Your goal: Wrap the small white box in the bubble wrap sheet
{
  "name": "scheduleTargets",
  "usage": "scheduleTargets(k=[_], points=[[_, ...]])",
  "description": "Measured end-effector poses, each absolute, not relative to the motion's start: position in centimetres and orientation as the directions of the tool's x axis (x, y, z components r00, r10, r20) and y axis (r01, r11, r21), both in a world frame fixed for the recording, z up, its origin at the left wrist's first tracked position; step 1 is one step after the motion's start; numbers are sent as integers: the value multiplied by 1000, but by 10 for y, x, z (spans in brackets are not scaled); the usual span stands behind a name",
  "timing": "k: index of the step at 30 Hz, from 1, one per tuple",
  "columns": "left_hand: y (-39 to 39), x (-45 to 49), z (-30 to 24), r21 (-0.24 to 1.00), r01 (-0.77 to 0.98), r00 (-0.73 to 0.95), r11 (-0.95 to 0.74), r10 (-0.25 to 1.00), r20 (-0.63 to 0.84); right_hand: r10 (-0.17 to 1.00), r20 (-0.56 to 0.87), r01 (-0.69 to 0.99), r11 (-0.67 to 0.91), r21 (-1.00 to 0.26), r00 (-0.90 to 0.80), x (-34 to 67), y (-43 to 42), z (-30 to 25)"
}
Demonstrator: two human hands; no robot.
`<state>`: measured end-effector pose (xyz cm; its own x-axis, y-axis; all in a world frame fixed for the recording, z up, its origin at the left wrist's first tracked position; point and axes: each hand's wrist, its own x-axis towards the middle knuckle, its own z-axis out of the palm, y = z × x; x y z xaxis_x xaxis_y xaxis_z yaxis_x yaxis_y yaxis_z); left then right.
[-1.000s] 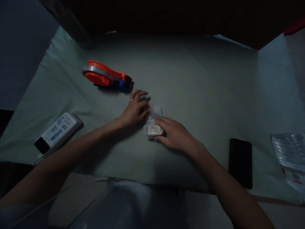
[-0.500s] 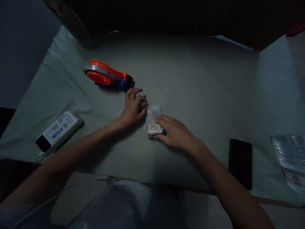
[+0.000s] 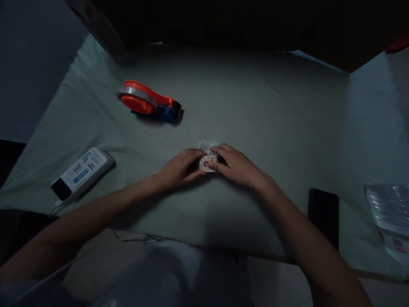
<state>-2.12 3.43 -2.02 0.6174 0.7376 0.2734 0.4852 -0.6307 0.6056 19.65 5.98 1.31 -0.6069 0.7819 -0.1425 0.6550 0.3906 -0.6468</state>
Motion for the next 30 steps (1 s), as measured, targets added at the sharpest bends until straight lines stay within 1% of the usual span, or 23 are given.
scheduleTargets(k=[2,4,6,8,10,12,14,16,18,21,23,25,27,30], points=[[40,-22,-20,620,500,612,-605,753,241,821,-8,649,444,-618,-570,197,54,8],[46,-22,-19,613,517,611,-597,759,224,810,125,620,528,-581,-572,198,47,3],[52,-23,-19,599,526,615,-604,757,222,787,195,597,582,-552,-586,198,43,-1],[55,-24,-20,584,536,595,-610,763,251,791,205,600,580,-551,-577,198,43,-2],[55,-24,-20,548,556,543,-625,772,331,807,184,604,551,-575,-561,197,49,-2],[52,-25,-20,461,564,519,-685,728,447,812,135,594,518,-616,-567,196,58,0],[48,-24,-19,339,552,571,-762,642,512,817,88,590,481,-649,-569,195,68,3],[47,-23,-20,252,538,639,-804,585,500,827,63,601,455,-657,-558,193,77,4],[50,-21,-22,229,544,666,-807,582,468,831,53,615,451,-647,-554,190,83,3],[58,-20,-27,289,560,627,-776,626,463,839,106,629,478,-613,-534,186,84,-2],[64,-21,-28,379,553,583,-742,670,460,844,188,634,507,-583,-502,185,78,-7],[69,-22,-28,464,526,564,-712,701,436,845,242,639,522,-565,-477,185,72,-10],[73,-23,-25,515,508,565,-691,718,407,854,241,647,510,-566,-462,186,69,-11],[83,-21,-23,547,534,544,-645,757,362,877,201,659,464,-592,-437,183,76,-10]])
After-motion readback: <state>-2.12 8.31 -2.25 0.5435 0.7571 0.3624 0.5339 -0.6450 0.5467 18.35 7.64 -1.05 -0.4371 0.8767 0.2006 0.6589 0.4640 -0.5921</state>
